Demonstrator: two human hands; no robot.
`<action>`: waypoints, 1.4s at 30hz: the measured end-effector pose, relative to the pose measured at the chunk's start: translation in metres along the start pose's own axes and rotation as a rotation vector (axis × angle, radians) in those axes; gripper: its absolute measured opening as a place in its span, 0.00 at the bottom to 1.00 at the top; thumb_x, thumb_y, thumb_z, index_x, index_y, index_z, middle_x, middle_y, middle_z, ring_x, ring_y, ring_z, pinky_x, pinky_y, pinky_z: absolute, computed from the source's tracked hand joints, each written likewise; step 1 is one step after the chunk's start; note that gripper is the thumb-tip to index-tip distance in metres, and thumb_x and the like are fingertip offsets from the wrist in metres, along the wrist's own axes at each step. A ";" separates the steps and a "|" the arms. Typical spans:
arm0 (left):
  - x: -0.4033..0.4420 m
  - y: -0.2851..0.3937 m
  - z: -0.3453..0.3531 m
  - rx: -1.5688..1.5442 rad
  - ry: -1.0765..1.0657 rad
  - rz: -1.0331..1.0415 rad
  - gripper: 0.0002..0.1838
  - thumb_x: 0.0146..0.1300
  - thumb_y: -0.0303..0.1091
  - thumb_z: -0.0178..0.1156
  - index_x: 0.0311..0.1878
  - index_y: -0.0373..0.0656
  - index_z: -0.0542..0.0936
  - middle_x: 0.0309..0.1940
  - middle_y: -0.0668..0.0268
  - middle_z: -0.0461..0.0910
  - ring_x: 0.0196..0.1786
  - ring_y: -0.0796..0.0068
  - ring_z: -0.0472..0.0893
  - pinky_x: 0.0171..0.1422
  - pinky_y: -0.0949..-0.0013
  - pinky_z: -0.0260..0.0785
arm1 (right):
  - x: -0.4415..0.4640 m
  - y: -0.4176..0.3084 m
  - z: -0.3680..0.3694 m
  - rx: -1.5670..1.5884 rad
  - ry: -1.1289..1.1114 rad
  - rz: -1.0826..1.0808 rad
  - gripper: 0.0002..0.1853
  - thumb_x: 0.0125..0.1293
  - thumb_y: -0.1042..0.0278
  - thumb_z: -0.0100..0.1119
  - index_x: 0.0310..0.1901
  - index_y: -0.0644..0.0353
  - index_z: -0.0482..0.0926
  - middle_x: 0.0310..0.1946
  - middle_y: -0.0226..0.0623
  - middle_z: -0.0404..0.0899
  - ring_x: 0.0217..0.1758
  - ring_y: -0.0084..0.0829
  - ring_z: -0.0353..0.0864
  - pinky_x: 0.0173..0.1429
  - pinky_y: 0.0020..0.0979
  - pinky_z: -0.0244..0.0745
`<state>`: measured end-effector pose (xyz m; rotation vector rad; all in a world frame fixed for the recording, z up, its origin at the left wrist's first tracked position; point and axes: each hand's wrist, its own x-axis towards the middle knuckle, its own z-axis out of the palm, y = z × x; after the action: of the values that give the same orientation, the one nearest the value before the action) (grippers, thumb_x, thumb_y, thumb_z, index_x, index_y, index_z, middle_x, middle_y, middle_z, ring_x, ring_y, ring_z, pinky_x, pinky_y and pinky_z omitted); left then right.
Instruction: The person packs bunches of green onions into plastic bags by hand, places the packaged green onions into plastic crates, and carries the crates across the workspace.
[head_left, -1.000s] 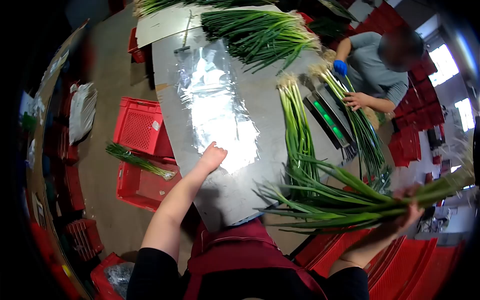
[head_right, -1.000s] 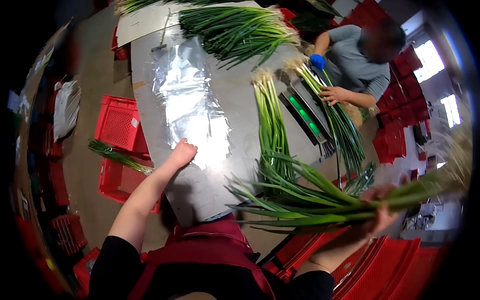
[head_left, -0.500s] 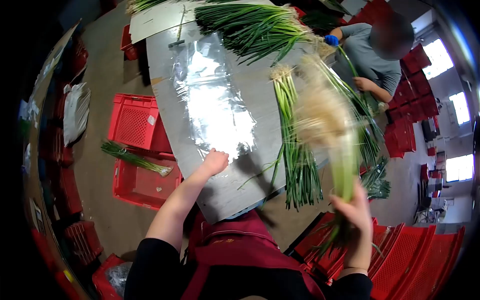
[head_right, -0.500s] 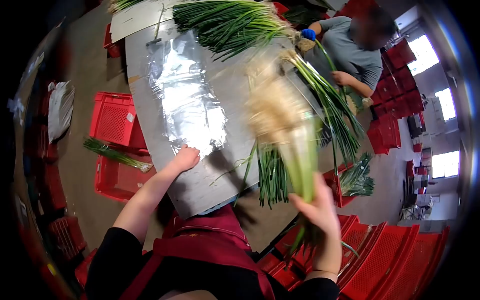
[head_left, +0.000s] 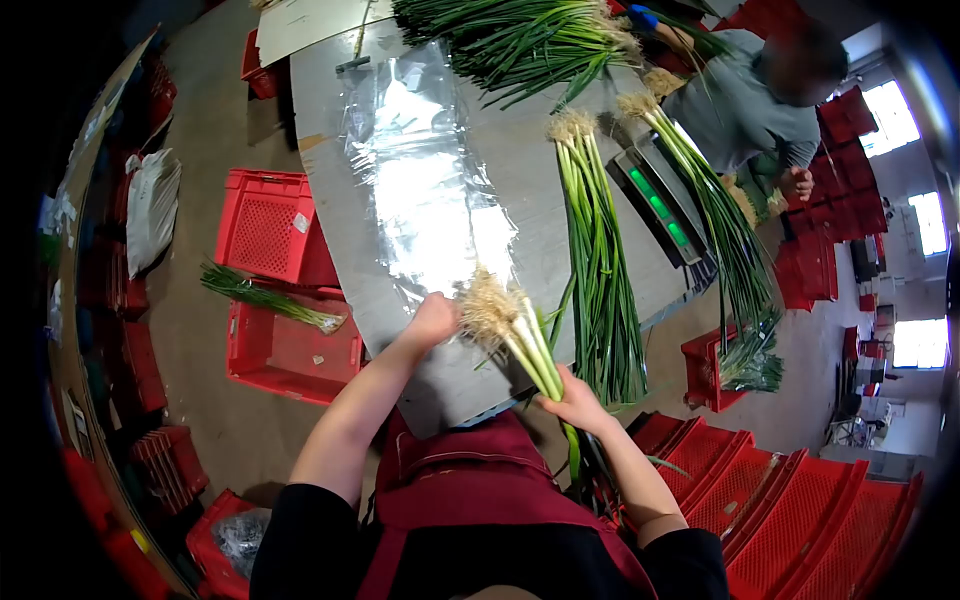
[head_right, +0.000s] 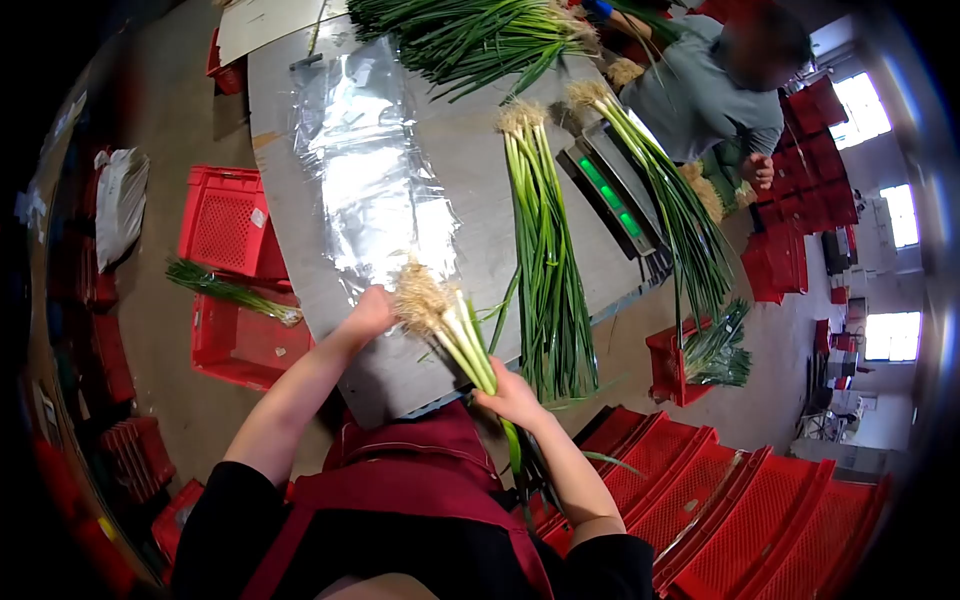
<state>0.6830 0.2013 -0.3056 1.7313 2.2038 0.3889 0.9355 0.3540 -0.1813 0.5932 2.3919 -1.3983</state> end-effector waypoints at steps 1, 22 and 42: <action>0.001 0.005 0.000 -0.003 -0.001 0.008 0.11 0.50 0.37 0.53 0.24 0.38 0.76 0.24 0.60 0.79 0.28 0.61 0.78 0.33 0.60 0.69 | 0.002 -0.007 0.001 -0.003 -0.039 0.024 0.31 0.51 0.63 0.59 0.55 0.62 0.59 0.38 0.47 0.73 0.42 0.41 0.74 0.46 0.33 0.68; -0.011 -0.005 -0.004 -0.489 0.479 0.049 0.10 0.56 0.29 0.51 0.41 0.39 0.75 0.31 0.62 0.77 0.34 0.67 0.77 0.43 0.68 0.71 | 0.022 0.014 0.016 0.116 0.001 -0.171 0.29 0.51 0.74 0.57 0.56 0.63 0.60 0.35 0.34 0.69 0.34 0.24 0.71 0.38 0.25 0.69; -0.034 0.067 -0.107 -0.419 0.543 -0.056 0.35 0.45 0.17 0.44 0.62 0.38 0.58 0.61 0.52 0.60 0.54 0.57 0.71 0.44 0.69 0.68 | 0.047 -0.004 0.006 -0.236 0.112 -0.194 0.29 0.47 0.66 0.56 0.52 0.59 0.60 0.29 0.48 0.74 0.28 0.44 0.76 0.33 0.41 0.71</action>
<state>0.7071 0.1817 -0.1783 1.4443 2.2706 1.3323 0.8929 0.3561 -0.2034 0.3970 2.7156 -1.1550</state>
